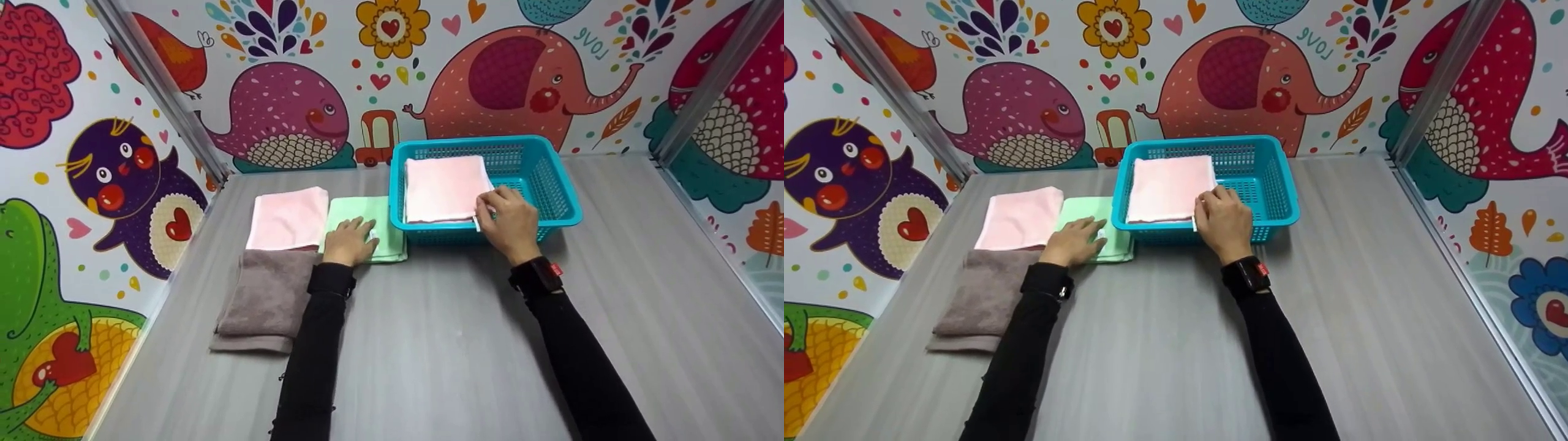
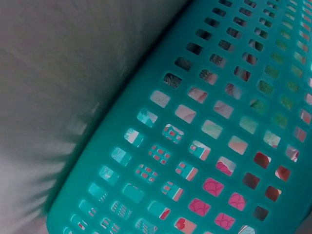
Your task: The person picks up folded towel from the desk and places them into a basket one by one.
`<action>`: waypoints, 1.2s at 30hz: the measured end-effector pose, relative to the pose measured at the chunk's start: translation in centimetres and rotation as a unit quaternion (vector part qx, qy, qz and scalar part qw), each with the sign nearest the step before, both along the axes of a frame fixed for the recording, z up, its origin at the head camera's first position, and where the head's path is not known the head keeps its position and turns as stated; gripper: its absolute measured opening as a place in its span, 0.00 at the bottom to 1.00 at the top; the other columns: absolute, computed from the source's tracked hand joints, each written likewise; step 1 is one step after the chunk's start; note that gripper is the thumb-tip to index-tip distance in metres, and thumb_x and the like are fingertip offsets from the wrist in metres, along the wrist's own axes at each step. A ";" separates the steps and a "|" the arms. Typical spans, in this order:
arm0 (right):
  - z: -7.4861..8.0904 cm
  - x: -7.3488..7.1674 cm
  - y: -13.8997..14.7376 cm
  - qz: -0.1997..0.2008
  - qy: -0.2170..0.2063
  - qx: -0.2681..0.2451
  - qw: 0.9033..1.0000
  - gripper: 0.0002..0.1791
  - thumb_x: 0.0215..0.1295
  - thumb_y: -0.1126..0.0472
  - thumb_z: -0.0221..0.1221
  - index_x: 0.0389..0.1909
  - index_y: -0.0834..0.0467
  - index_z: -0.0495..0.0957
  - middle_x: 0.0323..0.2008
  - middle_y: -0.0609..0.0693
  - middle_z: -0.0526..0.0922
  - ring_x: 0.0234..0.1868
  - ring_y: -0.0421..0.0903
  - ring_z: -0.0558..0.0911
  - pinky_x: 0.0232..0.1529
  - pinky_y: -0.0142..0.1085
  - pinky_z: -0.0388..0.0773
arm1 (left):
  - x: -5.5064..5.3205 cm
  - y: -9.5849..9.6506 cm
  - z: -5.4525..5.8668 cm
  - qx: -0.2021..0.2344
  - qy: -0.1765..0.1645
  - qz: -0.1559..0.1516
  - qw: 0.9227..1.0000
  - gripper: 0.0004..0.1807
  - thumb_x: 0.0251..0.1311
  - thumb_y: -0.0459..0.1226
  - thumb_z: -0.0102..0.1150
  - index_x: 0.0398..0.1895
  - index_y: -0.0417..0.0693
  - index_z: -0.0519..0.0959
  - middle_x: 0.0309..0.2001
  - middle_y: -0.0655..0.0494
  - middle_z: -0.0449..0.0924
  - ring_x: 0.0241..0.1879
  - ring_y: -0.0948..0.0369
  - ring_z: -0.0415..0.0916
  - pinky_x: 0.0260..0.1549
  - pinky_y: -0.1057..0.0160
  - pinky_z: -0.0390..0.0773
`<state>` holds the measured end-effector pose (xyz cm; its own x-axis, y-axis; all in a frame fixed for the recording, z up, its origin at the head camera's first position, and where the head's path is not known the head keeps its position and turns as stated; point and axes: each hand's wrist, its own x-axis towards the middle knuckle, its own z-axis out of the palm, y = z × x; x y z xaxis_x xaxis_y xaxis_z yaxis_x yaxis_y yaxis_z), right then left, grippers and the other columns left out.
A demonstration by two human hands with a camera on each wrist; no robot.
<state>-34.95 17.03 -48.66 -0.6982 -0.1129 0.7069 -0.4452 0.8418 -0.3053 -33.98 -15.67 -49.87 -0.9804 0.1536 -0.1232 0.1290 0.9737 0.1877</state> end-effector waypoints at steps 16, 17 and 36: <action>0.4 -0.3 -0.1 -0.007 -0.013 0.007 1.000 0.14 0.72 0.55 0.59 0.36 0.59 0.88 0.35 0.57 0.85 0.36 0.57 0.84 0.31 0.51 0.80 | 6.3 2.9 0.8 -0.050 0.003 -0.009 0.999 0.31 0.75 0.53 0.51 0.75 0.51 0.68 0.74 0.41 0.65 0.71 0.36 0.64 0.57 0.33 0.75; 0.4 -0.2 -0.1 -0.008 -0.012 0.005 1.000 0.14 0.71 0.55 0.59 0.36 0.60 0.88 0.35 0.57 0.85 0.36 0.57 0.84 0.31 0.51 0.80 | 6.8 3.2 0.8 -0.054 0.004 -0.011 0.998 0.31 0.76 0.53 0.51 0.75 0.50 0.68 0.74 0.41 0.65 0.70 0.36 0.64 0.56 0.33 0.76; -0.2 -0.1 0.2 -0.009 -0.012 0.002 1.000 0.13 0.71 0.56 0.59 0.35 0.60 0.88 0.34 0.57 0.85 0.35 0.57 0.84 0.29 0.52 0.80 | 16.2 4.6 0.4 -0.081 0.106 -0.097 0.986 0.20 0.69 0.45 0.60 0.56 0.43 0.77 0.52 0.43 0.76 0.48 0.42 0.76 0.30 0.45 0.83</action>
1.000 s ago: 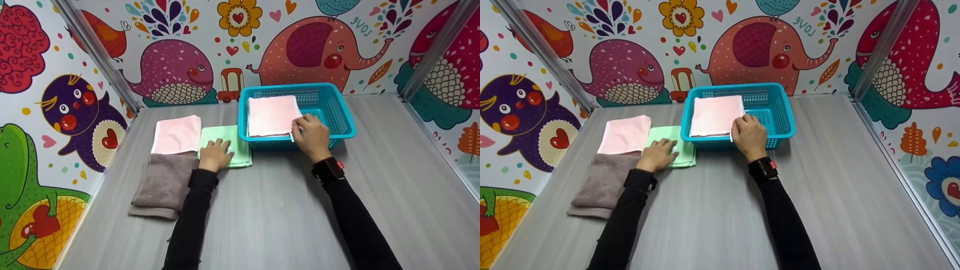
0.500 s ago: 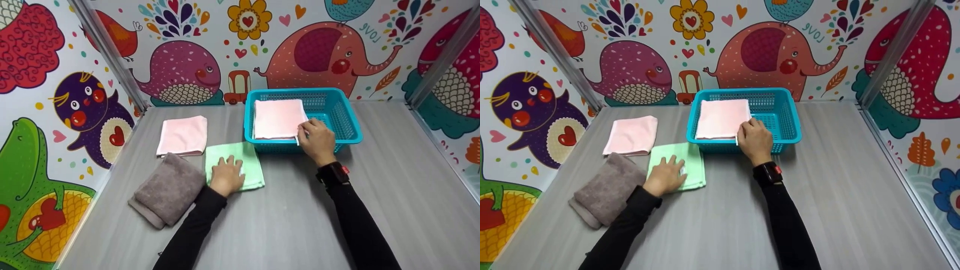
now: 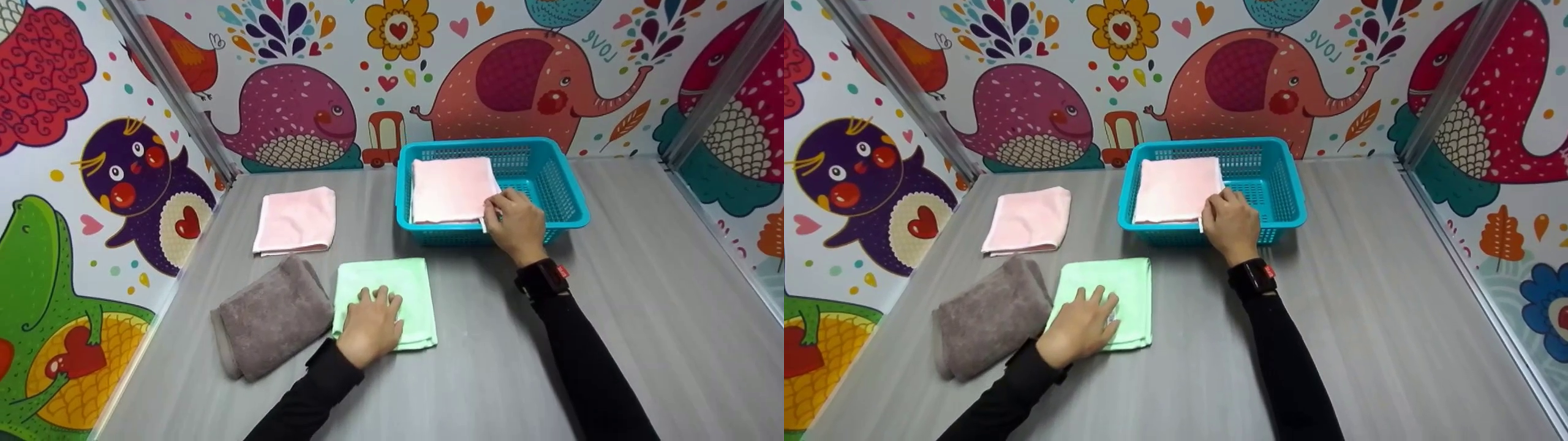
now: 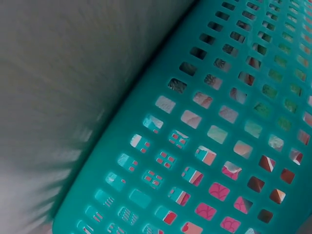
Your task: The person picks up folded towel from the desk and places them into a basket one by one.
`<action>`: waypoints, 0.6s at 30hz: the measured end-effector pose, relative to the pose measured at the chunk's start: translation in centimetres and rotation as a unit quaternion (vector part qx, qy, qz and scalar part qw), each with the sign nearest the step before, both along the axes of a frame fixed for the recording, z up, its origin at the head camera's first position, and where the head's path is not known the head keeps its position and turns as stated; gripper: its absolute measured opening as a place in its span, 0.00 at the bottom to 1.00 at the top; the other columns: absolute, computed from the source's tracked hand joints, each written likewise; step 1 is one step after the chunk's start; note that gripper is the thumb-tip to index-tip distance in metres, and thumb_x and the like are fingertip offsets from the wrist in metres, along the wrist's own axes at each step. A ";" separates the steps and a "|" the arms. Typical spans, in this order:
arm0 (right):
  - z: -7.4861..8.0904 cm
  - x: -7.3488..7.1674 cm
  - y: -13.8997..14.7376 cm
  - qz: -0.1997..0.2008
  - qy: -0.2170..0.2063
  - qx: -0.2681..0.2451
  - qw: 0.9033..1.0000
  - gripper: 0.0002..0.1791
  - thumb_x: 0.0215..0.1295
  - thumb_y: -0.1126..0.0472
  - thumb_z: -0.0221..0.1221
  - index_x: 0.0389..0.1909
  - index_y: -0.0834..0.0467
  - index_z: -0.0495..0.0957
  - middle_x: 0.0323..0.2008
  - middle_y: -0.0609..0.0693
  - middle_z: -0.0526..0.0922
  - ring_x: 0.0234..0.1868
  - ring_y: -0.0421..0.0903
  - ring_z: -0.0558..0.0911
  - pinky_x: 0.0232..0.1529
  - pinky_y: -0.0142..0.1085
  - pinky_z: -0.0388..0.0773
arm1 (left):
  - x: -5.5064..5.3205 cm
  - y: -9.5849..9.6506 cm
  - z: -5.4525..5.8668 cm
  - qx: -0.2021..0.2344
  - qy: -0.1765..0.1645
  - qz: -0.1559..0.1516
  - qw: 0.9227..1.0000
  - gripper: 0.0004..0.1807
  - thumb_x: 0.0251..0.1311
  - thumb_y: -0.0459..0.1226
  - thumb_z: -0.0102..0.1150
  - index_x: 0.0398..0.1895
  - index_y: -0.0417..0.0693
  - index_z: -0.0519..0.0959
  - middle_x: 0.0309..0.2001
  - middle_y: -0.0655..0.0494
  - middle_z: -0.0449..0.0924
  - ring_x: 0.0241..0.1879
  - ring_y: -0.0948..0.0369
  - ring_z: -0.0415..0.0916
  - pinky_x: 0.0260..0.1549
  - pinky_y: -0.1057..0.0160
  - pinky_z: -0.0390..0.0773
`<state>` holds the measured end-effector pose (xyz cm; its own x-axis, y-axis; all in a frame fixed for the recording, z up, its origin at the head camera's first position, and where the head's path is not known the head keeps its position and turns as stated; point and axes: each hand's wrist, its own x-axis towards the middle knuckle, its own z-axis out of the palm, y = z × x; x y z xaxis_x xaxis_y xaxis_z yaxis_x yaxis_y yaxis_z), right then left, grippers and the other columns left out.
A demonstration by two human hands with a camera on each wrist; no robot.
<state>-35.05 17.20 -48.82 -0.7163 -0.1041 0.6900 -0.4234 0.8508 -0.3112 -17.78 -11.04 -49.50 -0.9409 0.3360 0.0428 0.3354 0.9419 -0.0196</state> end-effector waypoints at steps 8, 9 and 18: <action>0.1 0.0 0.1 0.001 -0.005 -0.008 1.000 0.14 0.71 0.56 0.59 0.35 0.60 0.88 0.34 0.57 0.85 0.35 0.56 0.84 0.29 0.51 0.79 | -2.6 -4.1 1.9 0.054 -0.056 0.050 0.996 0.29 0.67 0.47 0.65 0.68 0.43 0.76 0.66 0.33 0.74 0.56 0.31 0.77 0.48 0.37 0.83; 0.0 0.0 0.2 0.001 -0.005 -0.011 1.000 0.14 0.71 0.56 0.60 0.35 0.61 0.88 0.34 0.57 0.85 0.35 0.56 0.84 0.29 0.50 0.79 | -2.9 -4.7 2.0 0.064 -0.053 0.055 0.995 0.30 0.65 0.46 0.67 0.67 0.42 0.77 0.64 0.32 0.74 0.53 0.32 0.78 0.46 0.37 0.83; 0.0 0.2 0.3 0.008 -0.015 -0.005 1.000 0.14 0.72 0.56 0.59 0.36 0.60 0.89 0.34 0.56 0.85 0.36 0.56 0.84 0.30 0.50 0.80 | -3.7 -4.6 0.3 0.166 -0.138 0.019 0.976 0.39 0.64 0.45 0.69 0.73 0.35 0.68 0.69 0.21 0.63 0.57 0.29 0.76 0.58 0.38 0.78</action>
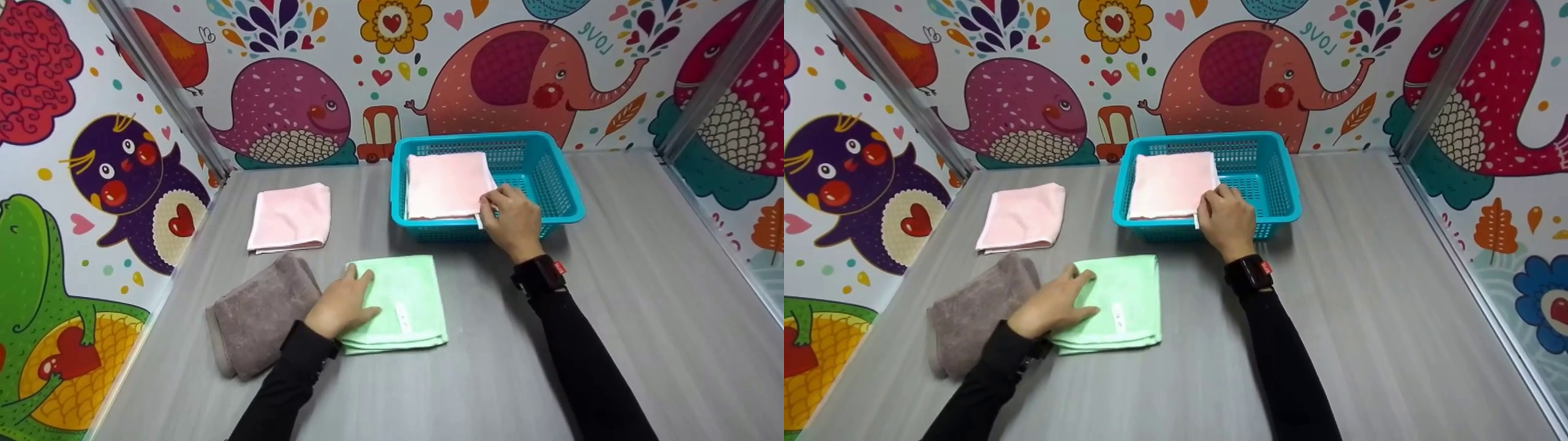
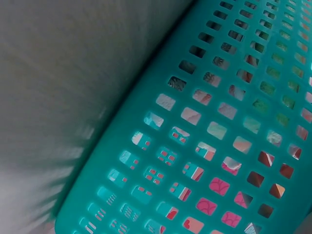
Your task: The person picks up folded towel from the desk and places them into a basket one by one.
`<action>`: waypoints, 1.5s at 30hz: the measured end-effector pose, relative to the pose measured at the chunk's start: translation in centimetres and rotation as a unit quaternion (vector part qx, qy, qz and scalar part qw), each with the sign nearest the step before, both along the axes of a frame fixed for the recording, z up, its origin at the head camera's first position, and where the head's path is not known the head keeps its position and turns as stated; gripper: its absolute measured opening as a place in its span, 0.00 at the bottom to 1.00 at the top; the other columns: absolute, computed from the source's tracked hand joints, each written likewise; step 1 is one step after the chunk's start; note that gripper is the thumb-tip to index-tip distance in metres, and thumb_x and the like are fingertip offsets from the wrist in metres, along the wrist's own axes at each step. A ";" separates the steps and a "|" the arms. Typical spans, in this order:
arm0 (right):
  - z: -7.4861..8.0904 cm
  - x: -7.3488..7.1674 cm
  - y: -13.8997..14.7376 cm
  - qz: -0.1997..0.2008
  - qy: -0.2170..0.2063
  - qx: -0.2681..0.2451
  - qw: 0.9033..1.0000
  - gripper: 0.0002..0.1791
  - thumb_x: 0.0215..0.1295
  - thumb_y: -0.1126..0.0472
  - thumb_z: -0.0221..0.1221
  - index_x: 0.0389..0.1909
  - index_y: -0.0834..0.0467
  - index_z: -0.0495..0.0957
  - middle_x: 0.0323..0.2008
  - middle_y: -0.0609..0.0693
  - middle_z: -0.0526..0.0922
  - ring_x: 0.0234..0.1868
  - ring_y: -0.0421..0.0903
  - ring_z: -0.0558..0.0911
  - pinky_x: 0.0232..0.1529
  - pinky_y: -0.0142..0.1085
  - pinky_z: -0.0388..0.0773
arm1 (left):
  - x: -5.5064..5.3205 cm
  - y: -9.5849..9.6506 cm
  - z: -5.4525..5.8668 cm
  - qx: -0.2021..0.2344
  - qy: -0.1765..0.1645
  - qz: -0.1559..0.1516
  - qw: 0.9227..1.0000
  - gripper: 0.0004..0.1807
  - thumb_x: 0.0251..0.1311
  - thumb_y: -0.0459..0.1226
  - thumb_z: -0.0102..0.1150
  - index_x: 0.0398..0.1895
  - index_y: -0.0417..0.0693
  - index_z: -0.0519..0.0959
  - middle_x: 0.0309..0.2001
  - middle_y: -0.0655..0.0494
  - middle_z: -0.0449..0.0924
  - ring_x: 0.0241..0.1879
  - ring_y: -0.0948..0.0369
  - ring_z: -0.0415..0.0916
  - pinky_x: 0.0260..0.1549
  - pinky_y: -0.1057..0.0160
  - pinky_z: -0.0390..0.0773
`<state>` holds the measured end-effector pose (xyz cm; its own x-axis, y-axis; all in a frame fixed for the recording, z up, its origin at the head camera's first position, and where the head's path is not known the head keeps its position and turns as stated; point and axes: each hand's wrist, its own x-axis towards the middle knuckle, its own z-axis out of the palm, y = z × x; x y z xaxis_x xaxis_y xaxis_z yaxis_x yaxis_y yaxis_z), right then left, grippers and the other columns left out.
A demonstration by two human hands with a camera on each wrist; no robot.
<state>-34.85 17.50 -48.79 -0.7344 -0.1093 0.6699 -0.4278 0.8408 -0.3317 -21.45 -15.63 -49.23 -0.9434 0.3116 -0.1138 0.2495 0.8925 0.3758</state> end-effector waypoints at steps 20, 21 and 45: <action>0.8 4.8 2.4 0.062 -0.004 -0.044 0.997 0.09 0.70 0.64 0.64 0.47 0.63 0.83 0.39 0.60 0.81 0.42 0.58 0.79 0.42 0.50 0.77 | -0.8 6.4 -2.0 0.148 0.010 0.018 0.989 0.36 0.71 0.44 0.61 0.74 0.33 0.63 0.65 0.34 0.67 0.43 0.45 0.81 0.50 0.47 0.83; 0.6 5.5 2.7 0.062 -0.010 -0.038 0.997 0.07 0.70 0.65 0.64 0.44 0.63 0.82 0.36 0.59 0.81 0.38 0.57 0.79 0.39 0.48 0.77 | -0.9 6.0 -1.9 0.156 -0.003 0.035 0.987 0.39 0.71 0.45 0.61 0.75 0.30 0.60 0.64 0.32 0.69 0.45 0.44 0.81 0.53 0.46 0.82; -2.0 11.5 0.8 0.126 -0.383 0.079 0.912 0.17 0.68 0.54 0.65 0.27 0.59 0.70 0.22 0.45 0.58 0.26 0.44 0.63 0.29 0.36 0.59 | -0.9 6.5 -1.4 0.118 -0.065 -0.002 0.991 0.18 0.65 0.45 0.64 0.26 0.49 0.66 0.25 0.58 0.60 0.26 0.59 0.62 0.26 0.63 0.61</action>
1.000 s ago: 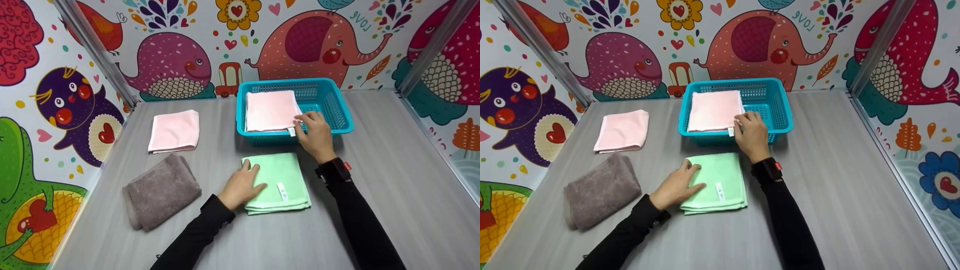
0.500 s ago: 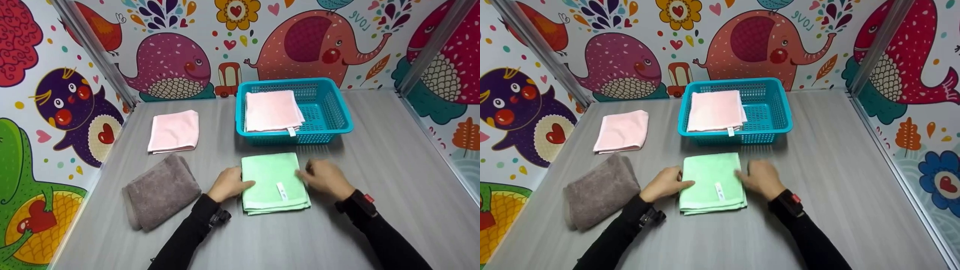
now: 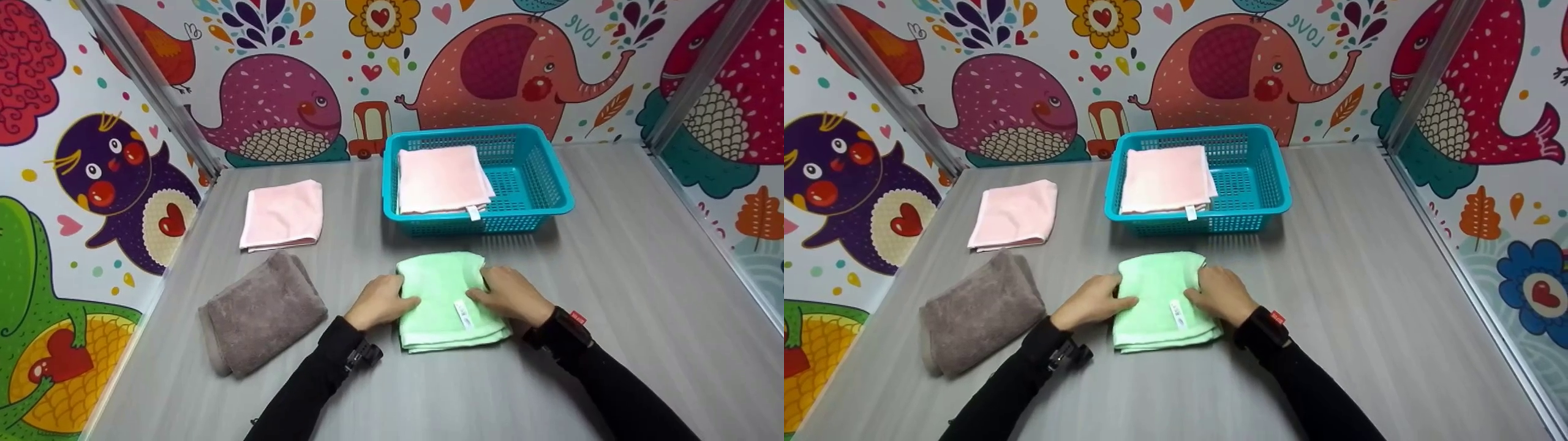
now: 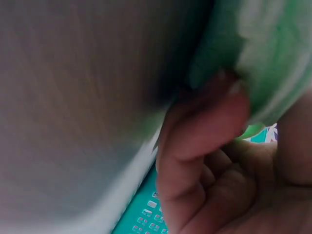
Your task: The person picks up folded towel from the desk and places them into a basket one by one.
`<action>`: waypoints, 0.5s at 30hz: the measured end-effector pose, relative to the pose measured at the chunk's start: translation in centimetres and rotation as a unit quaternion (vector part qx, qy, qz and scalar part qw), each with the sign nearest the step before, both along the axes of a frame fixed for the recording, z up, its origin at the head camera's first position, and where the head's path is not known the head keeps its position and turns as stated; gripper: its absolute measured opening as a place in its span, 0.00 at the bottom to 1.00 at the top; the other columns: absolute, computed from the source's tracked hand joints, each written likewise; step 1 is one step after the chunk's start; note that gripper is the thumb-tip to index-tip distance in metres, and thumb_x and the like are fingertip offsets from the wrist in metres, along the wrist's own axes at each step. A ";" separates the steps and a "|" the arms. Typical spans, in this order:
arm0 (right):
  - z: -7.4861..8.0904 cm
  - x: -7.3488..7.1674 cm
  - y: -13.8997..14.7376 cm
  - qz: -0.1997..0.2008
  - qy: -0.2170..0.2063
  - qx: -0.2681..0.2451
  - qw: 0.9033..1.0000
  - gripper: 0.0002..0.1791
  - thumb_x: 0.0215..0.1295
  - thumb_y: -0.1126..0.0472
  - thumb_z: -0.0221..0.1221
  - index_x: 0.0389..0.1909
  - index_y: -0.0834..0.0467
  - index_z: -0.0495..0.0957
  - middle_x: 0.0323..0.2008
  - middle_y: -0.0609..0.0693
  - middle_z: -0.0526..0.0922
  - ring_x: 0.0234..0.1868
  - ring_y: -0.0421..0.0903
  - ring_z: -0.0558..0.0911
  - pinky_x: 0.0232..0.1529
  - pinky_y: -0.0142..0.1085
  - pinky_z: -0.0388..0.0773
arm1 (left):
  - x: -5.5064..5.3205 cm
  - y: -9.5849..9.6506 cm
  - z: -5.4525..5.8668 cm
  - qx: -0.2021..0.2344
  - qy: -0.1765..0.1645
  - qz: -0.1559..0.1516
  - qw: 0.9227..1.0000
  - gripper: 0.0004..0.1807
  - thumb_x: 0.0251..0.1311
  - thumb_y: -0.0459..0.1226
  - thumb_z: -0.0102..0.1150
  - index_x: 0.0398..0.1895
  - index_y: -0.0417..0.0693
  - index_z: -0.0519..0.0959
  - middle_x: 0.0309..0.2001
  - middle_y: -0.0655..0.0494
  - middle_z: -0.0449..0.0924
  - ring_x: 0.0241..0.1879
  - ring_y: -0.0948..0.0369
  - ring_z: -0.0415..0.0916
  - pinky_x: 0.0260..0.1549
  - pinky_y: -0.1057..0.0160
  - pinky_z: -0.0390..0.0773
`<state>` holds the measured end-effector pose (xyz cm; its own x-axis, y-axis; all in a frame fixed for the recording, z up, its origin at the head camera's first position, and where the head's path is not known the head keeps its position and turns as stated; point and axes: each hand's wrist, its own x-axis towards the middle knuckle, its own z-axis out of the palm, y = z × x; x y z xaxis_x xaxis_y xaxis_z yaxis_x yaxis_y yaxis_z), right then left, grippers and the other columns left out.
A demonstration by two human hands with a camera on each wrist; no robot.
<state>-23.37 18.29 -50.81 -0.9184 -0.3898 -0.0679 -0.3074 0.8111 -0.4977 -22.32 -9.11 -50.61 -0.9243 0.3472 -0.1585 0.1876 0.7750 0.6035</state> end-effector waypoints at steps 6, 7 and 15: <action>0.1 -0.2 0.0 0.004 -0.008 0.002 1.000 0.16 0.69 0.54 0.65 0.30 0.60 0.72 0.22 0.45 0.58 0.27 0.45 0.64 0.30 0.38 0.59 | 0.1 0.0 0.4 -0.010 0.023 -0.019 1.000 0.20 0.67 0.44 0.63 0.24 0.49 0.64 0.24 0.59 0.57 0.25 0.59 0.59 0.27 0.63 0.57; 0.2 -0.2 0.0 0.005 -0.008 0.001 1.000 0.16 0.70 0.54 0.64 0.31 0.61 0.73 0.22 0.45 0.59 0.27 0.45 0.65 0.30 0.37 0.60 | 0.1 -0.1 0.4 -0.010 0.026 -0.020 0.999 0.20 0.67 0.44 0.63 0.24 0.49 0.64 0.24 0.59 0.56 0.25 0.59 0.58 0.27 0.63 0.57; 4.0 0.0 1.0 -0.001 0.035 -0.087 0.996 0.10 0.72 0.58 0.63 0.40 0.62 0.79 0.24 0.48 0.73 0.25 0.42 0.72 0.26 0.33 0.70 | 0.2 0.5 3.4 0.034 0.097 -0.035 0.994 0.13 0.74 0.43 0.57 0.46 0.41 0.73 0.26 0.58 0.63 0.29 0.58 0.66 0.32 0.58 0.68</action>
<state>-23.33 19.33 -46.82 -0.9191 -0.3886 0.0650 -0.3452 0.7147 -0.6083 -22.09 -8.59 -47.22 -0.9088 0.4146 0.0464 0.3569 0.7150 0.6012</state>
